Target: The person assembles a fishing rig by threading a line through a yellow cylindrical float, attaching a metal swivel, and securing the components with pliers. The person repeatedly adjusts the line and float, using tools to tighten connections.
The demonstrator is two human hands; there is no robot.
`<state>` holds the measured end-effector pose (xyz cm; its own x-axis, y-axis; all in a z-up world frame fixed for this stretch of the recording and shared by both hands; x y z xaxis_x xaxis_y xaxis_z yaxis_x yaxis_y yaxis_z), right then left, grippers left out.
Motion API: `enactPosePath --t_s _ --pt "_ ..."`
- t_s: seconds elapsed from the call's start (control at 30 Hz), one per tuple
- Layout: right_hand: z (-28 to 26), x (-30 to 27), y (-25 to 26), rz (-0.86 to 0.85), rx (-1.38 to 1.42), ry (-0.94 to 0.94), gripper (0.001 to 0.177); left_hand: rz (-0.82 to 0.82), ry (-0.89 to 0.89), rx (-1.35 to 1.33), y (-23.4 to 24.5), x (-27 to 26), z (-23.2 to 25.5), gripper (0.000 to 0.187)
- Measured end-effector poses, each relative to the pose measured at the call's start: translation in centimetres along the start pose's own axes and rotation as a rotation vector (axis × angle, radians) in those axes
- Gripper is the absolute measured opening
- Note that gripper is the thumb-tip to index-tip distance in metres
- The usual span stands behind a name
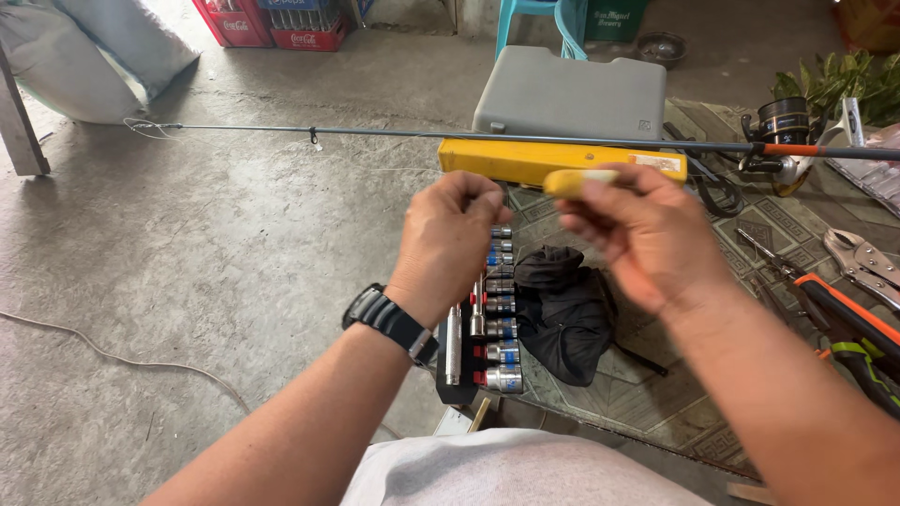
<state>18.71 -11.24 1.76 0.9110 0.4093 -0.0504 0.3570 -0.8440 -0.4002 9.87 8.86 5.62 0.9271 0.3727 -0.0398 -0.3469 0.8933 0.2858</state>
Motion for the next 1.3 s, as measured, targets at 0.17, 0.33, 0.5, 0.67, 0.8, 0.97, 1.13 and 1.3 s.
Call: enactPosePath --t_s 0.17,0.33,0.5,0.67,0.8,0.97,1.13,1.3 --pt "2.3 0.6 10.6 0.32 -0.746 -0.044 0.037 -0.051 -0.027 -0.185 0.4 0.5 0.0 0.016" --pt "6.5 -0.4 17.9 0.241 -1.326 -0.167 0.052 -0.116 0.013 -0.223 -1.5 0.6 -0.6 0.016" --pt "1.6 -5.3 30.6 0.607 -1.599 -0.189 0.058 -0.159 0.022 -0.332 -3.2 0.9 -0.9 0.013" --pt "-0.7 -9.6 40.0 0.633 -1.948 -0.305 0.067 -0.122 0.028 -0.336 -4.2 1.5 -1.5 0.012" --pt "0.2 -8.7 43.2 0.512 -1.864 -0.467 0.066 -0.114 0.018 -0.353 -4.9 1.7 -1.8 0.013" --pt "1.0 -6.3 44.5 0.409 -1.85 -0.65 0.068 -0.077 0.043 -0.365 -5.4 1.8 -2.4 0.012" --pt "0.8 -4.7 45.7 0.26 -2.03 -0.572 0.064 -0.042 0.033 -0.4 -5.5 1.7 -2.7 0.012" --pt "1.9 -5.5 48.6 0.355 -1.99 -0.437 0.06 0.009 0.022 -0.342 -4.6 1.2 -3.1 0.012"
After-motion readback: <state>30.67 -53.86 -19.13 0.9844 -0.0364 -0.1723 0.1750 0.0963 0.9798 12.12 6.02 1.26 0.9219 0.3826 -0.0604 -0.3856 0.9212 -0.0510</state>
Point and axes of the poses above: each hand's wrist, its own x-axis towards the middle knuckle, its own y-axis out of the back of the hand, z = x × y, the point moved 10 cm from there along x, towards the middle knuckle, and after that the axes turned 3 degrees about -y, right-handed, at the moved point
